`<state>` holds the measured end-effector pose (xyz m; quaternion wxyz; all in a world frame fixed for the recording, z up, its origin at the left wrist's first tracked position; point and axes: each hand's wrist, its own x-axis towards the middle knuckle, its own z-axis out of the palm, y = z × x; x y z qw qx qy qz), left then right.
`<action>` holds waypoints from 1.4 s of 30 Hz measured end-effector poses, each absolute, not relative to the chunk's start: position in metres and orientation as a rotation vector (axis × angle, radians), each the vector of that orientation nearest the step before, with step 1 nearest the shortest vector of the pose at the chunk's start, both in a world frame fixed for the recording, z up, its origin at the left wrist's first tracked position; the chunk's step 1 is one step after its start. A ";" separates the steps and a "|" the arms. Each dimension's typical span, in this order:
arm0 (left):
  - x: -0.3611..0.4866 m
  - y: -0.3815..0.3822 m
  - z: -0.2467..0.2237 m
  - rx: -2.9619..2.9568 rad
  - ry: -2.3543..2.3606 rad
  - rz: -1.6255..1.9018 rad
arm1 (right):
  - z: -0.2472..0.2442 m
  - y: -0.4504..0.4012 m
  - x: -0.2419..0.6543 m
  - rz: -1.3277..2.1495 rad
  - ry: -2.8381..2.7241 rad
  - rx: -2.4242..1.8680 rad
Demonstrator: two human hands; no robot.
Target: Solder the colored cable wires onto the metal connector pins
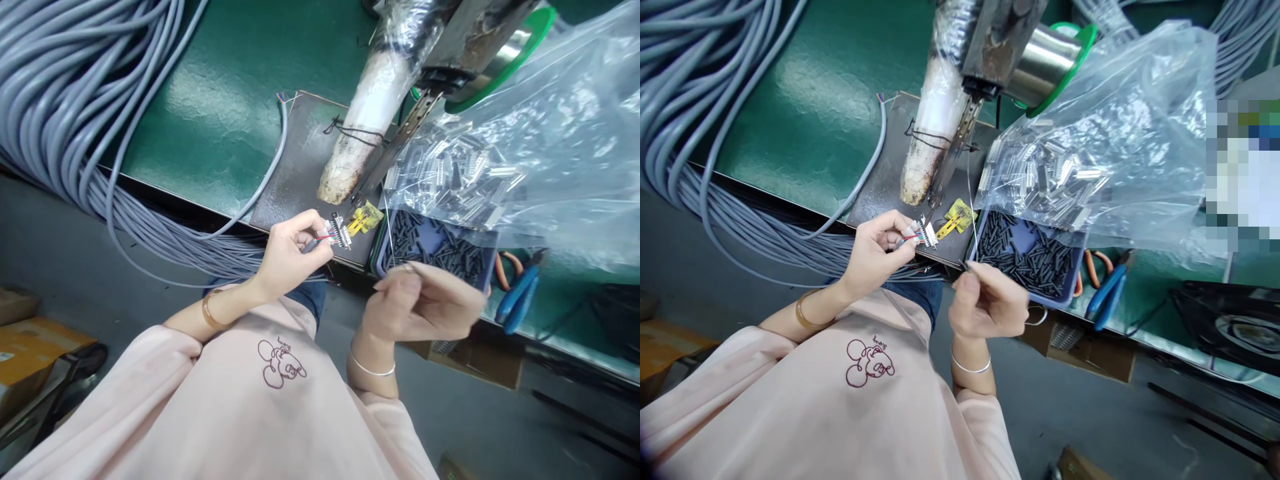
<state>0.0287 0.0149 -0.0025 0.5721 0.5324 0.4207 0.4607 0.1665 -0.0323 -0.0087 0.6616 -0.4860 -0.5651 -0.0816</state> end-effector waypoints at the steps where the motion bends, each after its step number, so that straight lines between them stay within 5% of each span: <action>1: 0.028 0.015 -0.003 1.241 0.983 1.088 | -0.008 -0.034 0.167 -0.184 -1.254 -1.081; 42: 0.029 0.025 0.006 1.330 0.917 1.156 | 0.001 -0.027 0.157 -0.207 -1.675 -1.326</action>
